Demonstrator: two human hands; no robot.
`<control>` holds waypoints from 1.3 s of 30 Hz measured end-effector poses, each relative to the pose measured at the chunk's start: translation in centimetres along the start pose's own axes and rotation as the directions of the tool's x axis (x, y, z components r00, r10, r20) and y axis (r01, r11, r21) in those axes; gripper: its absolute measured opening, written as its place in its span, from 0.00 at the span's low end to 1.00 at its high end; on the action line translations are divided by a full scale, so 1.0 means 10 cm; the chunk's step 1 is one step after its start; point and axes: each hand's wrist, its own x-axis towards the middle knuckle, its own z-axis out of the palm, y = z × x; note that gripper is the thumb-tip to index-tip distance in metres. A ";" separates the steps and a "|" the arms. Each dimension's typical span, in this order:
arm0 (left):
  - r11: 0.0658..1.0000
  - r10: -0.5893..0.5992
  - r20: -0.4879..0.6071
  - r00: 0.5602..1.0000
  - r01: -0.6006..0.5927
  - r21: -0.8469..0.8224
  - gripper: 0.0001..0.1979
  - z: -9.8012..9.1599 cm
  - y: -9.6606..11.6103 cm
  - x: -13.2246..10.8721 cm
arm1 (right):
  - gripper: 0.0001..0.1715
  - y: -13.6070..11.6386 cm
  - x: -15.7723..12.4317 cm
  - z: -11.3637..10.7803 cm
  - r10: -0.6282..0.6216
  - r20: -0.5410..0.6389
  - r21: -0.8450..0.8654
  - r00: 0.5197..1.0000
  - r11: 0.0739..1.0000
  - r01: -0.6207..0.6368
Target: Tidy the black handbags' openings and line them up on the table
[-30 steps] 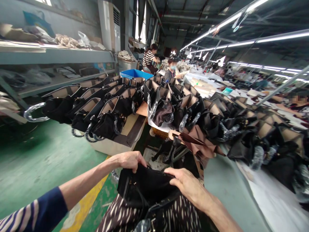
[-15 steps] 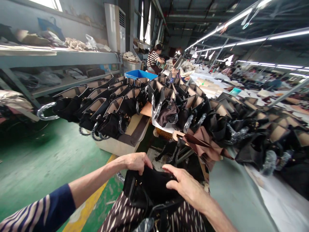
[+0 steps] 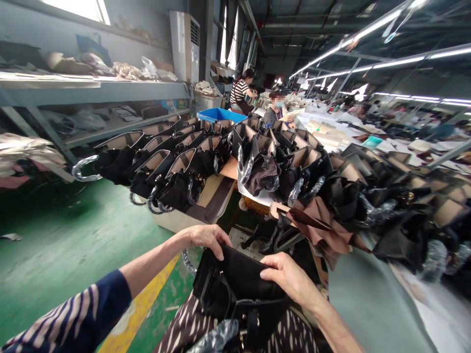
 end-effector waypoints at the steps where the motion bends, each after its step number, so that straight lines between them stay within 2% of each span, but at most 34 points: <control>1: 0.999 0.027 -0.016 1.000 -0.027 -0.040 0.20 -0.03 -0.04 -0.03 | 0.12 0.02 0.03 0.00 0.004 0.007 0.016 1.000 1.000 -0.004; 4: 0.980 0.113 -0.079 0.990 -0.124 -0.158 0.20 -0.08 -0.16 -0.10 | 0.10 0.07 0.09 0.01 0.020 0.021 0.050 1.000 0.999 -0.021; 7: 0.961 0.157 -0.129 0.979 -0.182 -0.208 0.20 -0.09 -0.24 -0.12 | 0.10 0.07 0.14 0.02 0.030 0.034 0.072 0.999 0.997 -0.033; 16: 0.966 0.124 -0.139 0.983 -0.151 -0.210 0.18 -0.14 -0.28 -0.09 | 0.10 0.09 0.20 0.02 0.016 0.119 0.107 0.993 0.994 -0.029; 19: 0.970 0.127 -0.147 0.981 -0.154 -0.190 0.18 -0.13 -0.27 -0.09 | 0.10 0.10 0.21 0.04 0.005 0.143 0.135 0.990 0.990 -0.024; 25: 0.979 0.183 -0.280 0.942 -0.201 -0.038 0.16 -0.06 -0.26 -0.09 | 0.10 0.10 0.21 0.05 -0.027 0.158 0.172 0.987 0.985 -0.001; 33: 0.972 0.189 -0.254 0.949 -0.218 -0.093 0.11 -0.04 -0.26 -0.03 | 0.11 0.14 0.19 0.03 0.001 0.126 0.166 0.992 0.986 -0.022; 39: 0.972 0.170 -0.215 0.962 -0.200 -0.126 0.10 -0.07 -0.29 -0.02 | 0.10 0.10 0.18 0.03 -0.012 0.160 0.204 0.987 0.979 -0.021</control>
